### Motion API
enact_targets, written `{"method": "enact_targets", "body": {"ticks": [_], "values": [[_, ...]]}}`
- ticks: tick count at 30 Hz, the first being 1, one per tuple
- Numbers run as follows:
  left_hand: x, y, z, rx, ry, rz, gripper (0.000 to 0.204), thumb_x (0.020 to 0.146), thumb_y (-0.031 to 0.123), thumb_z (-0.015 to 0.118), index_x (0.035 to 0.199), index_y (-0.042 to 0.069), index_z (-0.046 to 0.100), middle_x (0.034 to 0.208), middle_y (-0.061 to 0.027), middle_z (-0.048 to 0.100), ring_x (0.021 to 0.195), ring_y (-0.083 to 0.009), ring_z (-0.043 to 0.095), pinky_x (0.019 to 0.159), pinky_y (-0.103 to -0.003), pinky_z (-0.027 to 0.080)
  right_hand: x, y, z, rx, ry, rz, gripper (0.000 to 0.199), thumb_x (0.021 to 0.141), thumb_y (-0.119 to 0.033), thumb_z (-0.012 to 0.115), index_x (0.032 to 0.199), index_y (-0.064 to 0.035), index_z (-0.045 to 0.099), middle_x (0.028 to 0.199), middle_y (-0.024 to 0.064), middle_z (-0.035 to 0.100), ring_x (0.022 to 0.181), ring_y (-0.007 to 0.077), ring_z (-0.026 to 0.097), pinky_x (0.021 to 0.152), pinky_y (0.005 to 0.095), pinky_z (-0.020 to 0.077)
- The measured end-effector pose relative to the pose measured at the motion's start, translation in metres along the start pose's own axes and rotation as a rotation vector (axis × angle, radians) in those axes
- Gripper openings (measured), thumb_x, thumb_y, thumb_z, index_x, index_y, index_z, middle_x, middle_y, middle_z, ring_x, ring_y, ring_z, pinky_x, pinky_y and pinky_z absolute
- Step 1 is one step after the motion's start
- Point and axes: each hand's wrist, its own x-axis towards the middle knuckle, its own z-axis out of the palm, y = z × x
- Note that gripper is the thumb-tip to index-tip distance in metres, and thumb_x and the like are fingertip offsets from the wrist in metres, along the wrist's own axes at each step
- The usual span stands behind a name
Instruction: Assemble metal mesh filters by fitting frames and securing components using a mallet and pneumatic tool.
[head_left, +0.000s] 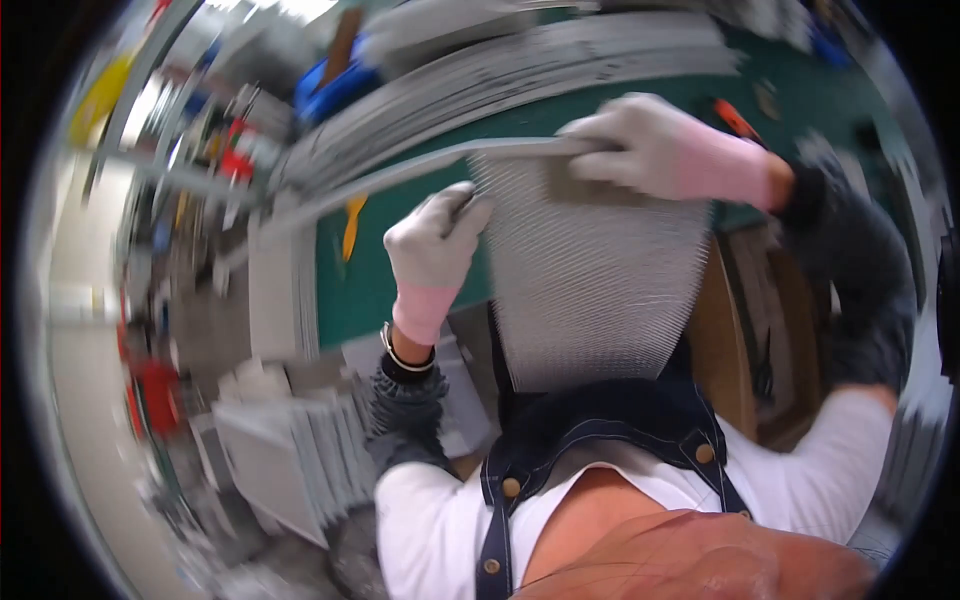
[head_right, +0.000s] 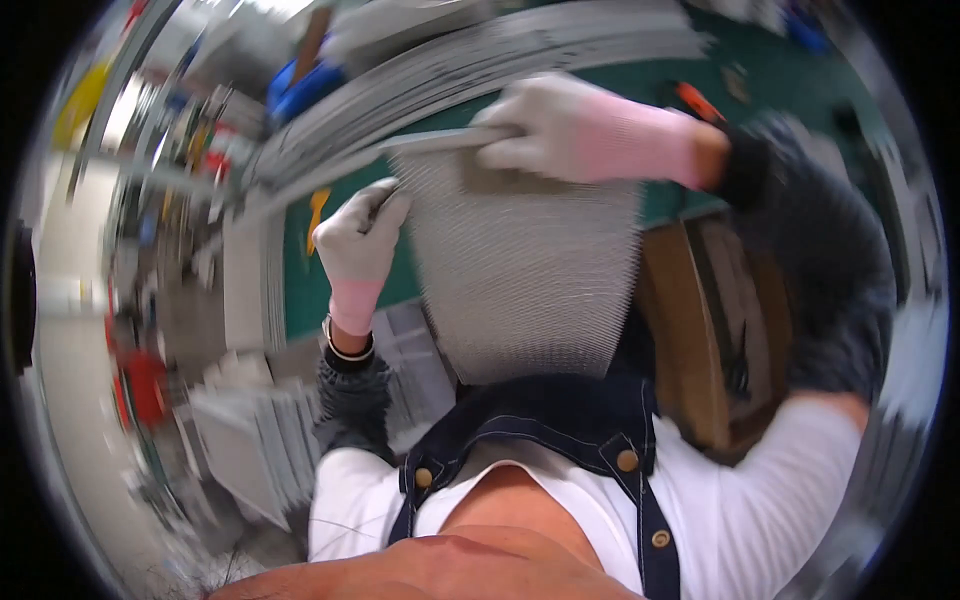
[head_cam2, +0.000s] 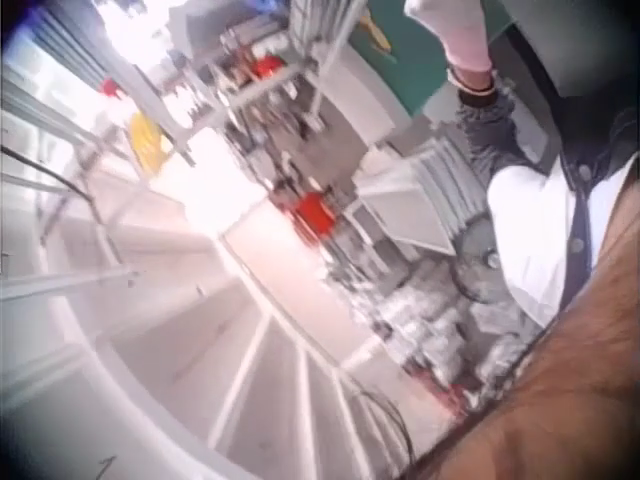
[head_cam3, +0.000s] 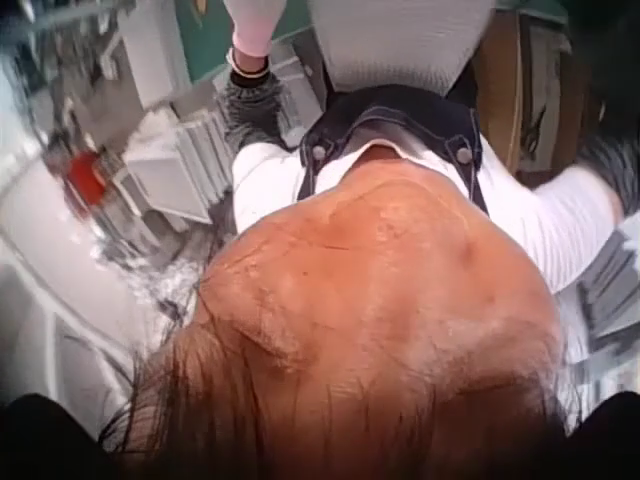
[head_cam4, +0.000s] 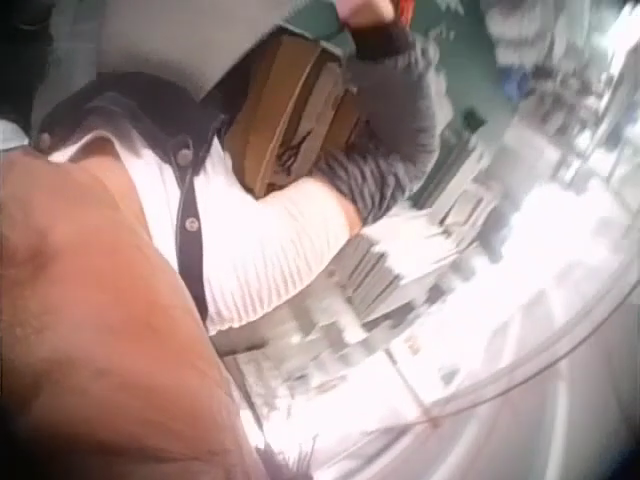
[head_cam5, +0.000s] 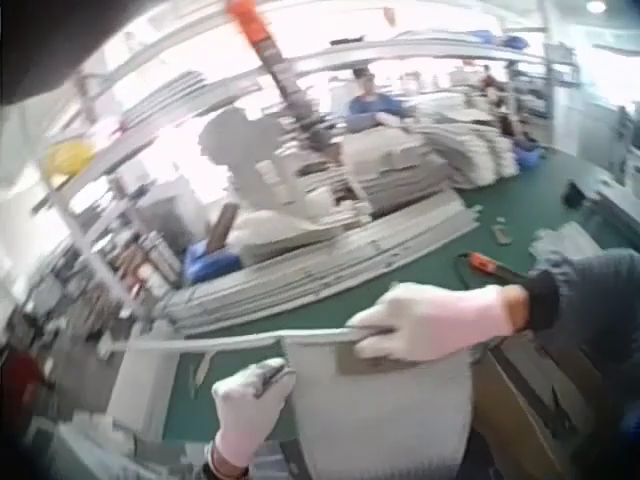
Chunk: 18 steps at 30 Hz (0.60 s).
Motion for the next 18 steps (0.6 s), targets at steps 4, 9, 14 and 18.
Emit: {"method": "enact_targets", "body": {"ticks": [4,9,14,18], "values": [[0.049,0.03,-0.055,0.533,0.091,0.716,0.031,0.071,0.021,0.078,0.096,0.007,0.068,0.091,-0.0074,0.067,0.078,-0.0224,0.066,0.067,-0.031,0.052,-0.013,0.007,-0.006,0.087,0.121,0.006,0.034,0.091,-0.016,0.058,0.121,0.0006,0.061,0.084,0.0096,0.067,0.073,0.0114,0.061,0.072,0.0259,0.0512],[0.123,0.036,-0.022,-0.049,-0.807,0.092,0.03,0.082,0.032,0.073,0.093,0.004,0.071,0.07,-0.0037,0.064,0.063,-0.0122,0.06,0.06,-0.025,0.049,-0.032,0.007,-0.011,0.139,0.159,0.139,0.043,0.092,-0.023,0.061,0.125,0.0043,0.058,0.096,0.0076,0.067,0.083,0.0099,0.06,0.081,0.0239,0.0495],[0.085,0.039,0.049,-0.552,-0.566,-0.2,0.032,0.087,0.026,0.07,0.102,-0.002,0.067,0.081,-0.002,0.065,0.065,-0.0073,0.055,0.062,-0.022,0.047,-0.07,0.04,-0.017,0.24,0.301,0.203,0.047,0.091,-0.028,0.065,0.121,0.0064,0.06,0.1,0.0076,0.067,0.087,0.0099,0.06,0.082,0.0247,0.0496],[-0.003,0.013,0.073,-0.826,-0.507,-0.373,0.023,0.085,0.016,0.067,0.096,-0.005,0.066,0.076,-0.0024,0.065,0.068,-0.0083,0.057,0.063,-0.025,0.049,-0.077,0.05,-0.014,0.23,0.362,0.285,0.036,0.092,-0.016,0.06,0.119,0.0067,0.061,0.101,0.0072,0.067,0.085,0.0103,0.061,0.082,0.024,0.0496]]}}
